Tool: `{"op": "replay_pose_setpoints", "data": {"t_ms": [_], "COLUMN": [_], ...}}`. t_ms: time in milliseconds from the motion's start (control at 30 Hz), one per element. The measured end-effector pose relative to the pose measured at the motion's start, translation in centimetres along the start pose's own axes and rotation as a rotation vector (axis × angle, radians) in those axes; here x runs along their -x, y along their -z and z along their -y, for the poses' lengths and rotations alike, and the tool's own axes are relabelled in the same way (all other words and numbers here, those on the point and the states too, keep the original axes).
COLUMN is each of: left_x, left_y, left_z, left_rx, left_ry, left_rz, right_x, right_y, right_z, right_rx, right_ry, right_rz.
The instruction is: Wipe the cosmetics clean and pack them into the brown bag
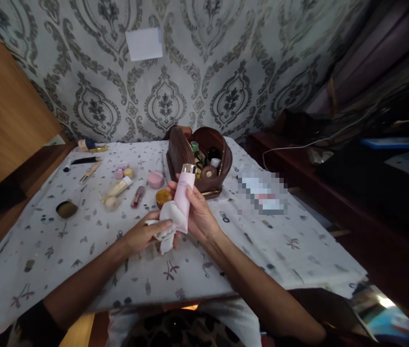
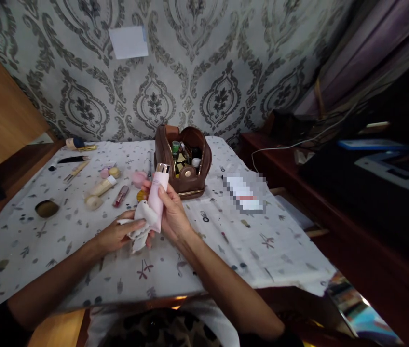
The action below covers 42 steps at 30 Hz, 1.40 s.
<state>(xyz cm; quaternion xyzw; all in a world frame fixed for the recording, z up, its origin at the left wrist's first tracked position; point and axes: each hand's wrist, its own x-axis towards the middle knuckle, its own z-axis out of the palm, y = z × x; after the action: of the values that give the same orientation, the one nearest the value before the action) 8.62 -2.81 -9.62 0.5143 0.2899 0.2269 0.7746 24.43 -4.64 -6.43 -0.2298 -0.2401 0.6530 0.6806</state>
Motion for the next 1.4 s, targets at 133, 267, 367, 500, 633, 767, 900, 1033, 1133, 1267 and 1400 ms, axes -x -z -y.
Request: {"op": "replay_pose_setpoints", "data": {"t_ms": [133, 267, 367, 500, 633, 767, 900, 1033, 1133, 1267, 1400], "left_x": [-0.2, -0.5, -0.5, -0.3, -0.2, 0.0, -0.1, -0.3, -0.5, -0.5, -0.4], "left_y": [-0.3, -0.1, 0.0, 0.1, 0.4, 1.0, 1.8, 2.1, 1.8, 1.3, 1.1], "left_z": [0.2, 0.3, 0.0, -0.8, -1.0, -1.1, -2.1, -3.6, -4.3, -4.7, -4.9], "left_rx": [-0.001, -0.030, -0.170, -0.429, -0.487, -0.399, -0.185, -0.020, 0.101, 0.187, 0.197], "left_ry": [-0.027, -0.089, -0.146, -0.314, -0.464, -0.509, -0.441, -0.453, -0.471, -0.431, -0.491], "left_rz": [-0.096, -0.218, -0.334, -0.432, -0.608, -0.782, -0.834, -0.814, -0.837, -0.931, -0.915], "right_x": [0.5, 0.8, 0.6, 0.5, 0.7, 0.9, 1.1, 1.0, 0.7, 0.0, -0.3], "right_y": [0.1, 0.7, 0.9, 1.0, 1.2, 1.8, 2.2, 1.9, 1.6, 1.6, 1.6], "right_z": [-0.8, -2.0, -2.6, -2.5, -2.5, -3.0, -3.4, -3.0, -2.4, -1.7, -1.1], "right_rx": [0.194, 0.381, 0.485, 0.617, 0.785, 1.030, 1.205, 1.268, 1.228, 1.058, 0.682], "right_ry": [-0.059, -0.079, -0.037, 0.109, 0.236, 0.294, 0.366, 0.360, 0.288, 0.221, 0.153], "right_rz": [0.069, 0.182, 0.170, 0.077, 0.096, 0.201, 0.254, 0.251, 0.197, 0.051, -0.074]}}
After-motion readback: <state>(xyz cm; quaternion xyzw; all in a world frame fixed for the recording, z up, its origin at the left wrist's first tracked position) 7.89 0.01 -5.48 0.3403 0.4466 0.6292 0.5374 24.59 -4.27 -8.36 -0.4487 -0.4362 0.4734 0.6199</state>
